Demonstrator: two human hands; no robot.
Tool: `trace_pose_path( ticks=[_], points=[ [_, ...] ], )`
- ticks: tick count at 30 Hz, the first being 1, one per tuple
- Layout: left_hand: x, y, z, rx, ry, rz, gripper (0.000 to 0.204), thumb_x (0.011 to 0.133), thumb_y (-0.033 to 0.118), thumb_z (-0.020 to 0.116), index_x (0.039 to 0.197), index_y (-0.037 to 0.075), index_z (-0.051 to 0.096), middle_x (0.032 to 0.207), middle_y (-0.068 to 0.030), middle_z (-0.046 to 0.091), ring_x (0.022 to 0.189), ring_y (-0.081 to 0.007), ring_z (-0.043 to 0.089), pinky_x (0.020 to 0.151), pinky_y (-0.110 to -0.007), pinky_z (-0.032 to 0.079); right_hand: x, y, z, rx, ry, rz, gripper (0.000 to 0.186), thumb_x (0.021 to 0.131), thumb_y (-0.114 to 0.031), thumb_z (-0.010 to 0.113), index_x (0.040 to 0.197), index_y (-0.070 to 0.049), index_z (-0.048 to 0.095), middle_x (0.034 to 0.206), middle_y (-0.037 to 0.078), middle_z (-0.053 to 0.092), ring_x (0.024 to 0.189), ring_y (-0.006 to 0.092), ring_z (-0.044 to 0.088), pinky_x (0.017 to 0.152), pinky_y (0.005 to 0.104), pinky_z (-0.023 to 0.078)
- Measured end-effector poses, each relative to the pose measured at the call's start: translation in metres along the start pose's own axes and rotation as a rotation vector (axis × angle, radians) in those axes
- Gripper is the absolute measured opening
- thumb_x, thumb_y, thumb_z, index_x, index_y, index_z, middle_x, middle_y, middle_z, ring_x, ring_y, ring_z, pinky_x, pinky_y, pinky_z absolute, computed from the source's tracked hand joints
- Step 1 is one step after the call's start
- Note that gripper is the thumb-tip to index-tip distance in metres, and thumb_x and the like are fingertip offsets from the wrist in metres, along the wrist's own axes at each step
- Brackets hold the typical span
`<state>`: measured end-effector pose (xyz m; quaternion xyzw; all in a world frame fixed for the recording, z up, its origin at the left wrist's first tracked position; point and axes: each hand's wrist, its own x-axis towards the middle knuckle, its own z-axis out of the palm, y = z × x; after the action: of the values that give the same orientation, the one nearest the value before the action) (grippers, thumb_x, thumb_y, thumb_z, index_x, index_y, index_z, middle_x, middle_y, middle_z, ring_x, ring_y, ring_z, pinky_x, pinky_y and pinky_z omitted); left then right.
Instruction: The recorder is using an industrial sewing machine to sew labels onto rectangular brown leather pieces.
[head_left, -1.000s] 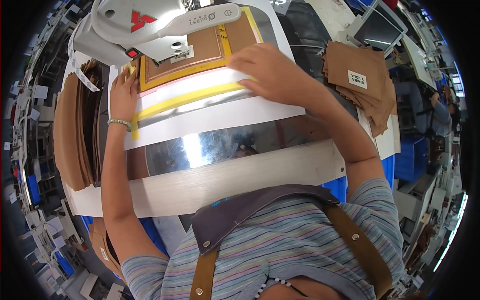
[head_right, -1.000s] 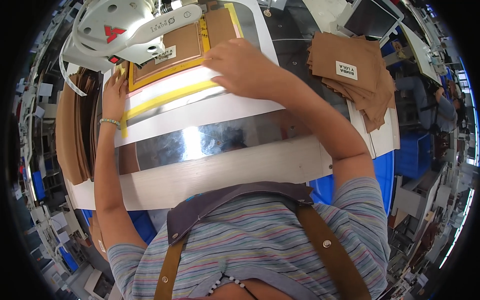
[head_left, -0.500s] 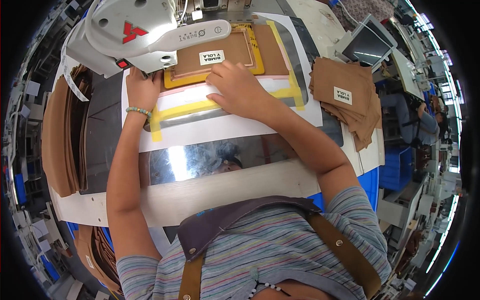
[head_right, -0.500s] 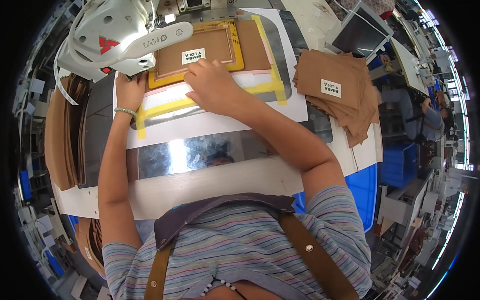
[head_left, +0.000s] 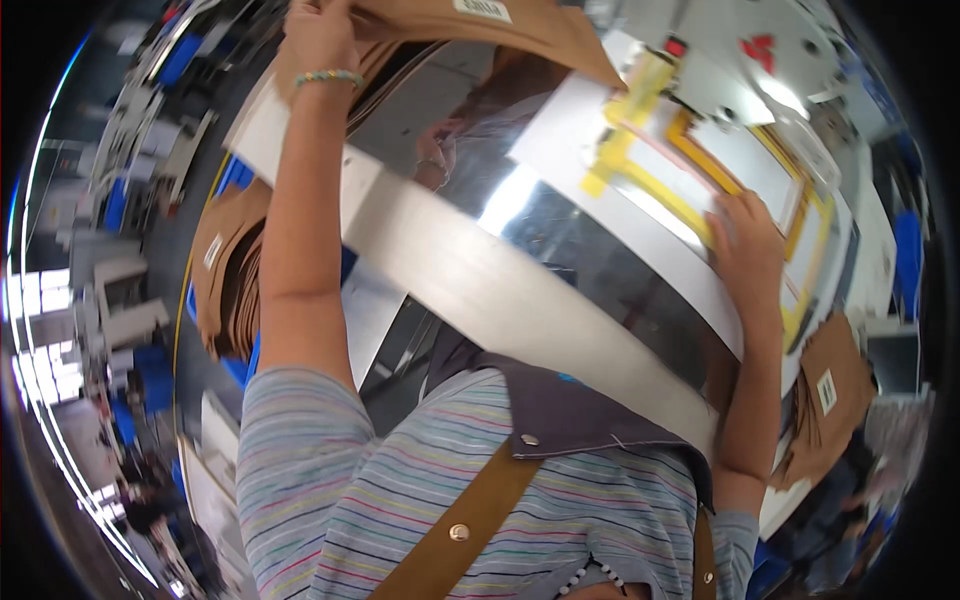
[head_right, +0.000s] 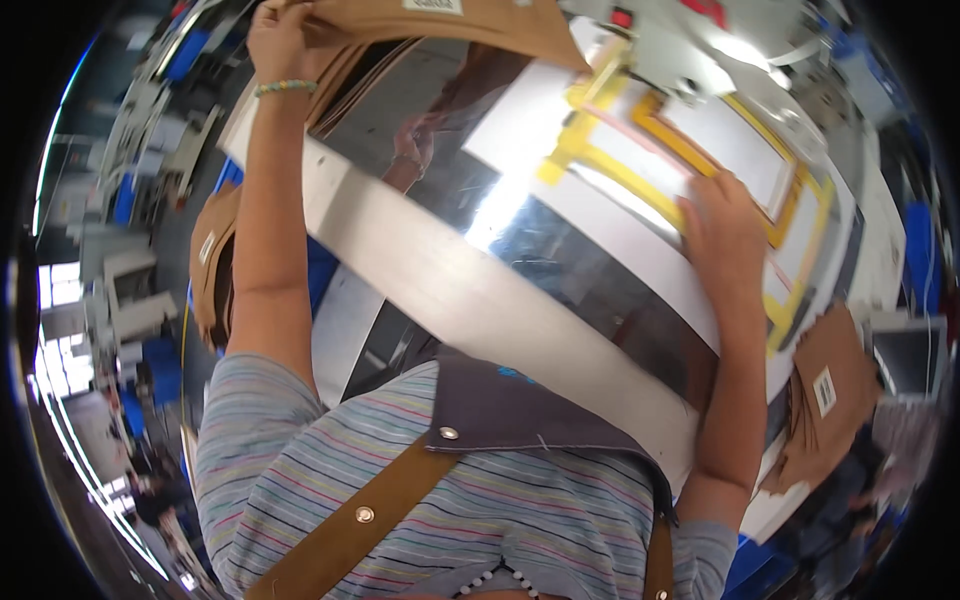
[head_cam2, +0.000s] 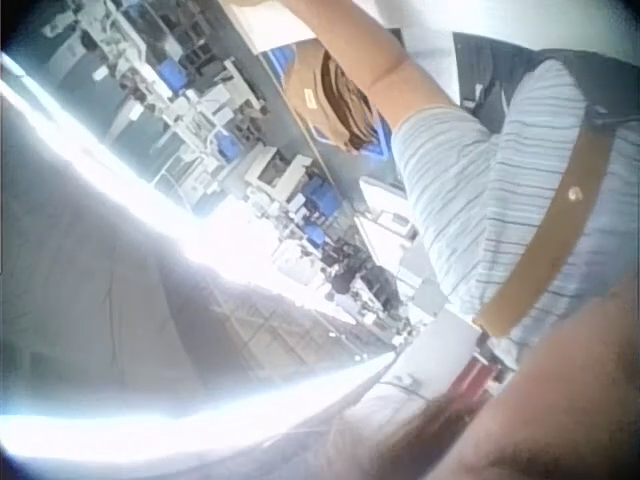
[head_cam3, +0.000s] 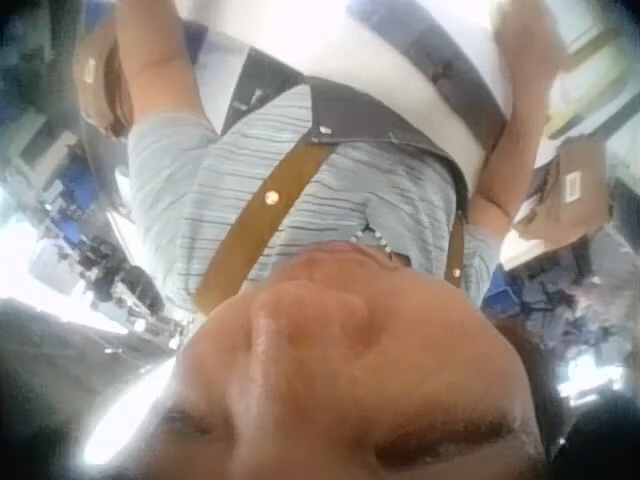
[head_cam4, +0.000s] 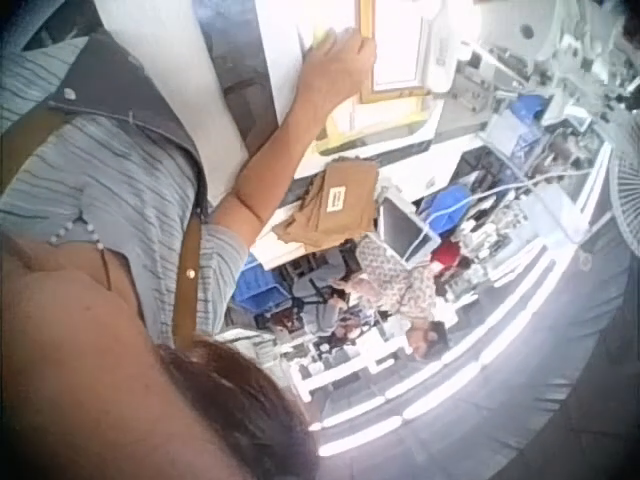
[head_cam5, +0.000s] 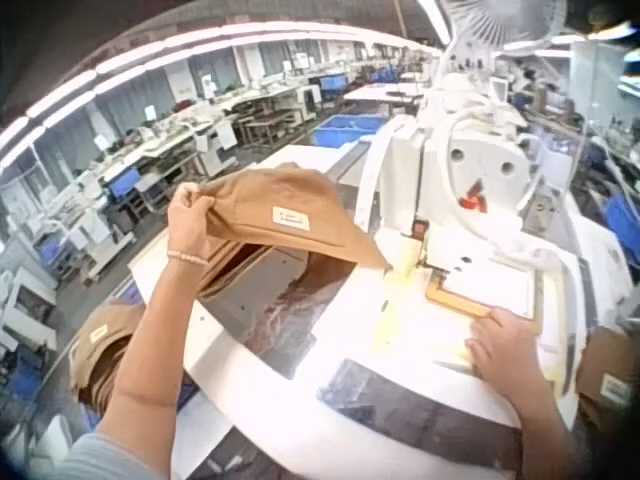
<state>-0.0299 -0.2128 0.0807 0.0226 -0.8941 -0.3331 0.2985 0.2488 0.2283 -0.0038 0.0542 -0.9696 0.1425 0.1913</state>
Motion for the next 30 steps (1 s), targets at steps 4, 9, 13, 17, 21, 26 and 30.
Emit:
trace_pose_path(
  ticks=[4, 9, 13, 17, 21, 26, 30],
  points=[
    [0.061, -0.147, -0.138, -0.902, 0.423, 0.091, 0.032, 0.087, -0.011, 0.064, 0.117, -0.004, 0.072, 0.114, -0.0158, 0.075, 0.101, -0.0276, 0.075, 0.081, -0.039, 0.064, 0.006, -0.007, -0.002, -0.003, -0.057, 0.036, 0.022, 0.094, -0.012, 0.073, 0.114, -0.003, 0.069, 0.108, 0.015, 0.065, 0.102, 0.0369, 0.066, 0.087, 0.044, 0.053],
    [-0.002, -0.261, -0.276, -0.695, 0.679, -0.125, 0.045, 0.085, -0.018, 0.057, 0.125, -0.004, 0.073, 0.122, -0.0221, 0.073, 0.102, -0.0349, 0.075, 0.084, -0.048, 0.067, 0.013, -0.018, 0.001, 0.002, -0.073, 0.034, 0.021, 0.096, -0.011, 0.071, 0.114, -0.002, 0.069, 0.107, 0.014, 0.065, 0.1, 0.0344, 0.068, 0.087, 0.043, 0.053],
    [-0.077, -0.356, -0.327, -0.411, 0.907, -0.485, 0.037, 0.092, -0.012, 0.053, 0.112, -0.001, 0.082, 0.115, -0.0208, 0.076, 0.094, -0.0323, 0.076, 0.085, -0.045, 0.067, 0.012, -0.018, -0.001, 0.007, -0.082, 0.034, 0.022, 0.097, -0.011, 0.07, 0.116, -0.001, 0.069, 0.108, 0.014, 0.066, 0.099, 0.033, 0.068, 0.087, 0.0423, 0.053],
    [-0.147, -0.442, -0.369, 0.376, 0.575, -1.002, 0.027, 0.097, 0.016, 0.067, 0.116, 0.001, 0.081, 0.119, -0.0211, 0.078, 0.094, -0.0371, 0.077, 0.086, -0.042, 0.063, 0.013, -0.02, -0.002, -0.015, -0.082, 0.024, 0.023, 0.097, -0.012, 0.07, 0.117, -0.001, 0.07, 0.108, 0.014, 0.066, 0.099, 0.0332, 0.068, 0.087, 0.0421, 0.053],
    [-0.179, -0.46, -0.437, 0.425, 0.757, -1.059, 0.054, 0.096, 0.042, 0.073, 0.132, 0.002, 0.073, 0.136, -0.023, 0.07, 0.115, -0.0416, 0.071, 0.099, -0.051, 0.056, 0.007, -0.011, 0.008, 0.02, -0.04, 0.015, 0.024, 0.097, -0.012, 0.07, 0.118, -0.001, 0.07, 0.107, 0.015, 0.065, 0.1, 0.0342, 0.068, 0.088, 0.0425, 0.053],
    [-0.155, -0.436, -0.334, 1.314, 0.667, -0.547, 0.073, 0.1, 0.067, 0.052, 0.148, 0.013, 0.061, 0.158, -0.0178, 0.052, 0.147, -0.0427, 0.043, 0.113, -0.065, 0.033, 0.006, -0.01, 0.003, -0.005, -0.005, -0.013, 0.024, 0.094, -0.014, 0.072, 0.115, -0.002, 0.071, 0.106, 0.015, 0.065, 0.1, 0.0357, 0.066, 0.087, 0.0441, 0.054],
    [-0.136, -0.44, -0.272, 1.091, 0.261, -0.36, 0.067, 0.107, 0.064, 0.04, 0.152, 0.019, 0.059, 0.16, -0.0129, 0.055, 0.147, -0.0377, 0.048, 0.116, -0.062, 0.036, 0.009, -0.011, 0.003, -0.001, 0.007, -0.011, 0.022, 0.092, -0.015, 0.074, 0.11, -0.004, 0.072, 0.103, 0.013, 0.065, 0.098, 0.0358, 0.066, 0.084, 0.0458, 0.054]
  ],
)
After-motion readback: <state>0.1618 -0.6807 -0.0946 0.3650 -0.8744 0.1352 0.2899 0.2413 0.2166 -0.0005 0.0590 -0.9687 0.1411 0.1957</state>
